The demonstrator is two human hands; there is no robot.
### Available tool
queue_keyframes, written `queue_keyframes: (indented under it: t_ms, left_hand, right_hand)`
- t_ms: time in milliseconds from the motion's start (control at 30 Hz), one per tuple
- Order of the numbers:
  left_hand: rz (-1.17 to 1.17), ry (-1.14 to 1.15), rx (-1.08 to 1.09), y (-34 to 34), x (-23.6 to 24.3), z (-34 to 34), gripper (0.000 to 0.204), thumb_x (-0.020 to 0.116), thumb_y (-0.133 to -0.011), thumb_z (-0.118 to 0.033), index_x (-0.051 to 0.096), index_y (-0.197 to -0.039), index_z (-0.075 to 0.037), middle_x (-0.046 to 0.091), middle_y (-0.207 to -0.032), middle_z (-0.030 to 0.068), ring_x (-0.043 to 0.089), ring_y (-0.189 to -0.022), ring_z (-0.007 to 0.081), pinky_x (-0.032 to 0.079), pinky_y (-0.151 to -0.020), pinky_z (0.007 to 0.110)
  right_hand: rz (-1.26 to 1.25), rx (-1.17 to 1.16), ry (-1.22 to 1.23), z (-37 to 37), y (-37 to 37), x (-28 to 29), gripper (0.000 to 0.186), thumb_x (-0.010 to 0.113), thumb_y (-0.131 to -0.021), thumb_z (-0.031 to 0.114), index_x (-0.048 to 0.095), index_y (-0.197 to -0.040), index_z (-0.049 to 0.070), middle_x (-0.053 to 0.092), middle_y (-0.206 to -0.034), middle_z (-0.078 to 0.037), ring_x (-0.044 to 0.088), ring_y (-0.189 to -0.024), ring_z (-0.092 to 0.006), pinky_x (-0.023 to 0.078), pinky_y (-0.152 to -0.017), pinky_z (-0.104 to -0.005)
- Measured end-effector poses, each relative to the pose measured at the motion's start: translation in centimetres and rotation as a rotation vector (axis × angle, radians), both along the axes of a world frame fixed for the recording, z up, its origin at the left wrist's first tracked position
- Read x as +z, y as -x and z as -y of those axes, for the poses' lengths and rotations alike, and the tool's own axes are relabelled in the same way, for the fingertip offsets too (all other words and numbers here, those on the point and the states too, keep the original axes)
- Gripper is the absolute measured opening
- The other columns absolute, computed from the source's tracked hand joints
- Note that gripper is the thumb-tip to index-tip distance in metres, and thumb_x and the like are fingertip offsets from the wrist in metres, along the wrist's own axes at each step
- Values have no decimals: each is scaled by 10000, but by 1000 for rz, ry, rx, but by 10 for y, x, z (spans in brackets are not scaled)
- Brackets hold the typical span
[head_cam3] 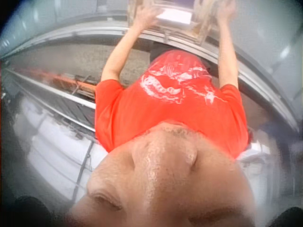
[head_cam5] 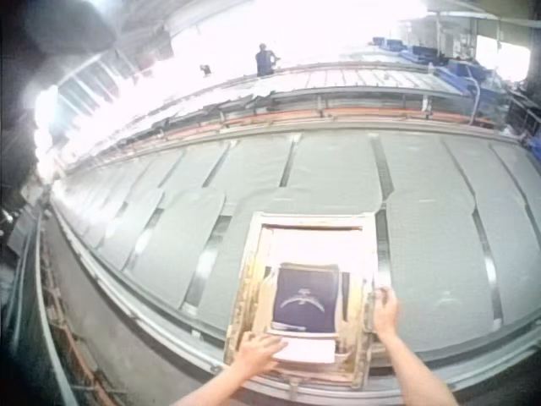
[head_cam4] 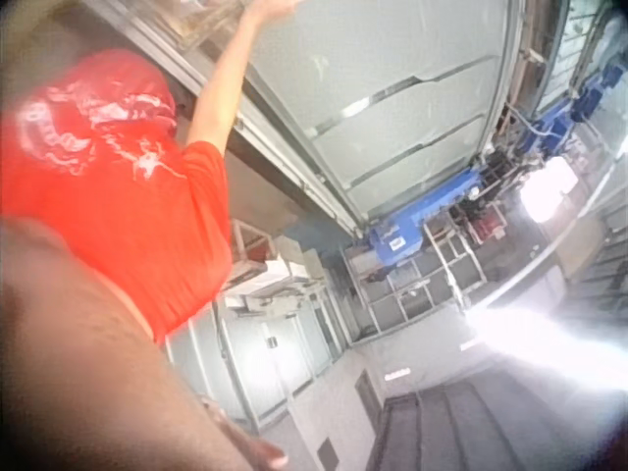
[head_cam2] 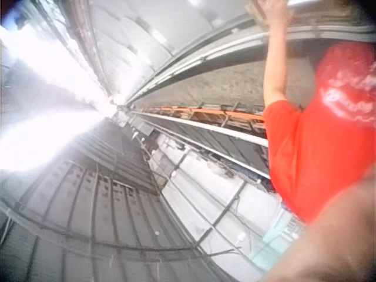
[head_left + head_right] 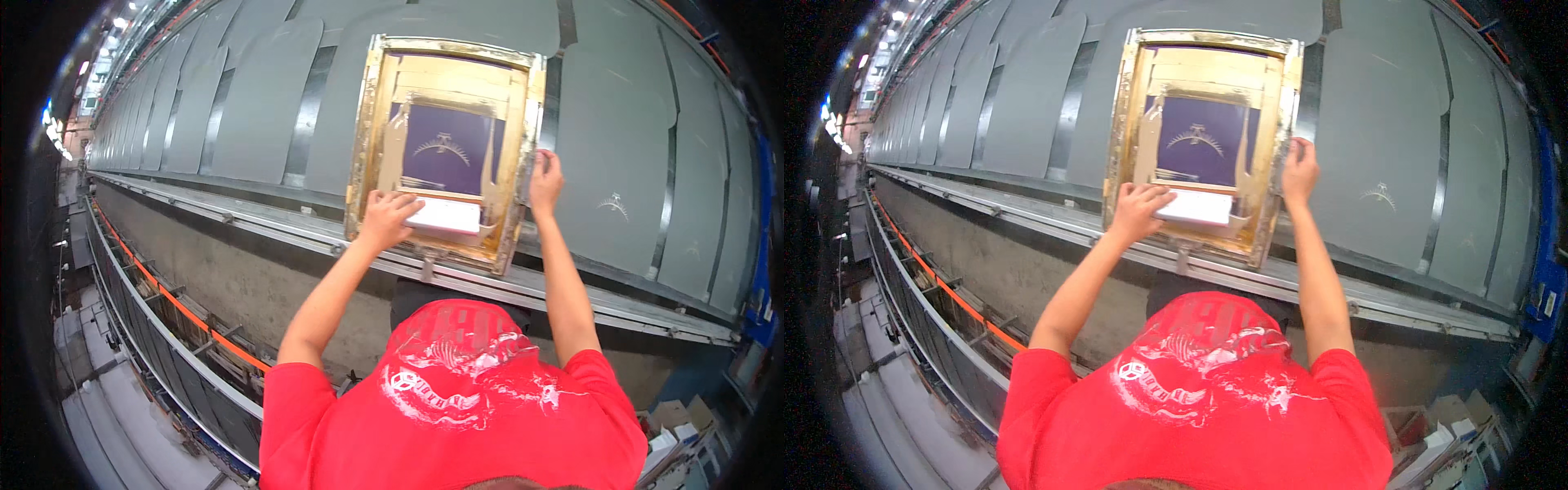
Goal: The person repeatedly places a white rectangular object onto a screen printing frame and uses a squeegee to pull purple ink across the mesh. The person lifts the frame, moves to a workbench, and pours liquid from a bottle onto the screen before returning to the press to continue printing.
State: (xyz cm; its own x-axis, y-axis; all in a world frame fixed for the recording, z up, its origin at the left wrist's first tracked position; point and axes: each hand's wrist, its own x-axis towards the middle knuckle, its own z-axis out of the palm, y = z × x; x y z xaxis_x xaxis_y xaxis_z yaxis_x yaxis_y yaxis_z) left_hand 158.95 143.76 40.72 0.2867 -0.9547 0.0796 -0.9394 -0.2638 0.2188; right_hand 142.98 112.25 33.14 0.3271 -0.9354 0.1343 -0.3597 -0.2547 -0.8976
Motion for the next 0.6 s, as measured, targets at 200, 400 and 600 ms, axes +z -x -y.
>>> queue_keyframes:
  t_ms: [200,400,600]
  left_hand:
    - [55,-64,30,-6,-9,0,593,773,-661,-120,660,-1234,-227,680,-1193,-18,631,-1062,205,421,-897,448]
    - [39,29,56,-4,-12,-12,513,753,-666,-76,710,-1160,-208,712,-1151,-21,650,-995,195,429,-866,395]
    - [24,9,47,7,-5,-45,557,681,-652,-4,708,-1171,-204,705,-1207,-25,644,-1078,191,411,-896,434]
  right_hand:
    - [-1,13,-64,-7,-5,-10,234,556,-1010,238,658,-1104,49,695,-879,-212,674,-827,-402,505,-745,-449]
    - [-81,-20,-109,-10,2,7,229,549,-1008,240,666,-1092,62,657,-761,-212,639,-690,-403,474,-664,-479]
    - [-65,-68,68,-3,-11,-29,250,536,-1010,264,678,-1112,86,721,-939,-195,683,-904,-414,522,-780,-483]
